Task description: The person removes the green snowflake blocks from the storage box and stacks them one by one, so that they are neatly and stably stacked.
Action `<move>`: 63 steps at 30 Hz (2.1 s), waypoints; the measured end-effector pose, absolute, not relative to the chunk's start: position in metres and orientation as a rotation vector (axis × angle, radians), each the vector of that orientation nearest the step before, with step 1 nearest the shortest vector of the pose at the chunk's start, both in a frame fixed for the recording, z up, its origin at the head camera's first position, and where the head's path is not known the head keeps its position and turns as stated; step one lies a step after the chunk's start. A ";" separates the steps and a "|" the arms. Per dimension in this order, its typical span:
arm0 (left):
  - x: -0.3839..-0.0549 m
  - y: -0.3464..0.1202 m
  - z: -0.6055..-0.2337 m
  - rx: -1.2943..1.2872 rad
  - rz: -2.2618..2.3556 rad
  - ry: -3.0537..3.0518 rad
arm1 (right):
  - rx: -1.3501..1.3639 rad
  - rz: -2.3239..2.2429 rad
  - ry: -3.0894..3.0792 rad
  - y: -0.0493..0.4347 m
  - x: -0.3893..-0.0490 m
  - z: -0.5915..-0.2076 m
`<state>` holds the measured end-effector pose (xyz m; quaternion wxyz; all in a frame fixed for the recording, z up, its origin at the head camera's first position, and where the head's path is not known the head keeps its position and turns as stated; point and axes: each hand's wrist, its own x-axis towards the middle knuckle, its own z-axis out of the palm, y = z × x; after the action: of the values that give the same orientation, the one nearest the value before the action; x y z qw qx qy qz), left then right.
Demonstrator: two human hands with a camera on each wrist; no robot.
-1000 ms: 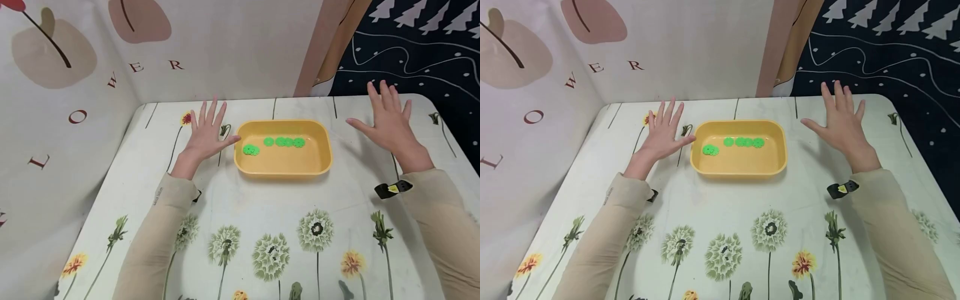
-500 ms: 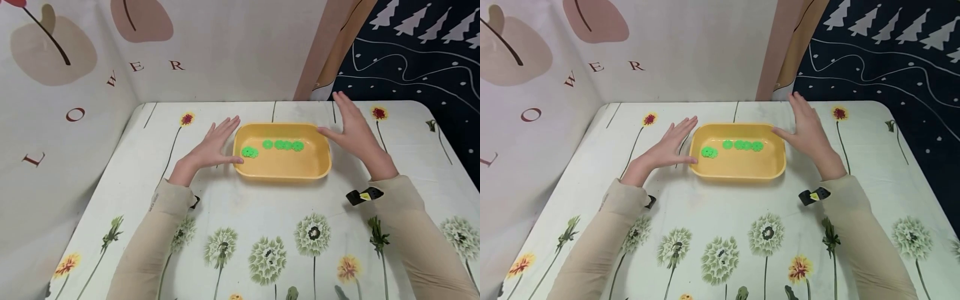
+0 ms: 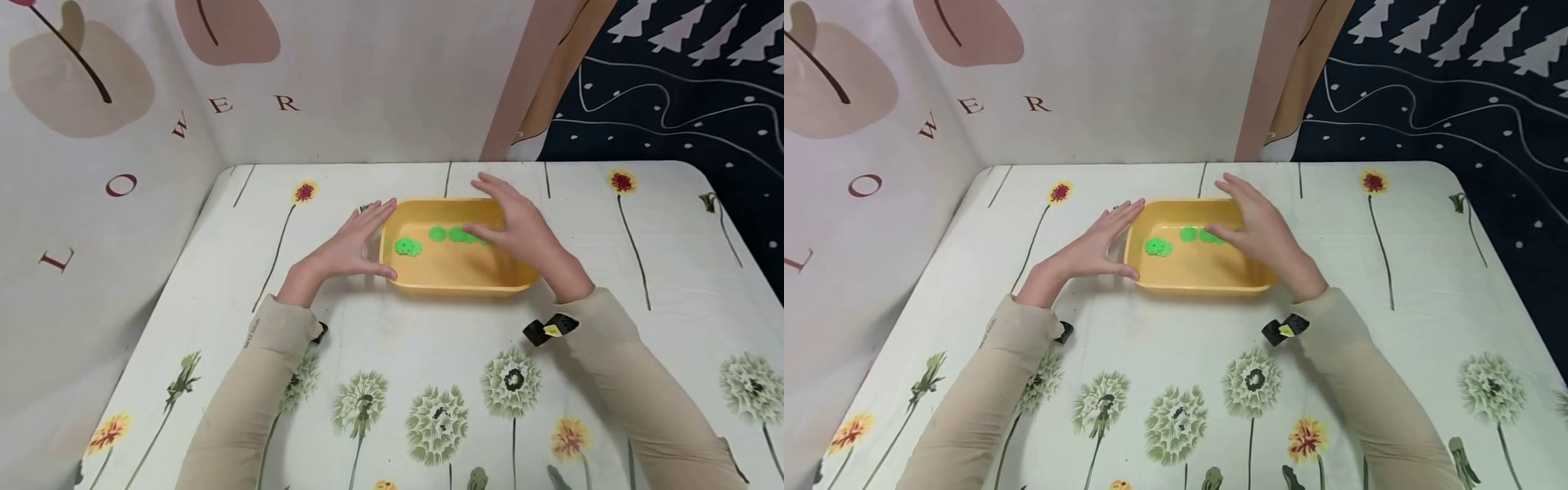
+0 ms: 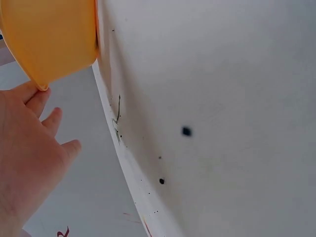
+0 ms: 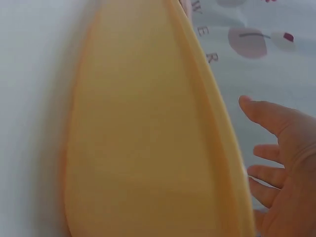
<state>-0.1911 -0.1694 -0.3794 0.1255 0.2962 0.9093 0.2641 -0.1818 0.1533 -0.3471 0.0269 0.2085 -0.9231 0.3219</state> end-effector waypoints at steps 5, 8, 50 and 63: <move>-0.191 -0.169 -0.379 0.859 0.759 2.649 | 0.738 0.964 -2.834 0.132 -0.179 -0.351; -0.190 -0.169 -0.378 0.840 0.758 2.646 | 0.766 0.956 -2.846 0.121 -0.179 -0.354; -0.190 -0.166 -0.378 0.827 0.783 2.638 | 1.328 1.070 -3.032 0.072 -0.180 -0.387; -0.189 -0.166 -0.376 0.816 0.764 2.647 | 1.323 1.055 -3.101 0.071 -0.180 -0.385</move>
<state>-0.1891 -0.1665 -0.3761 0.1337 0.2814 0.9129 0.2635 -0.1799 0.0705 -0.3854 -0.1945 0.3673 -0.8610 0.2930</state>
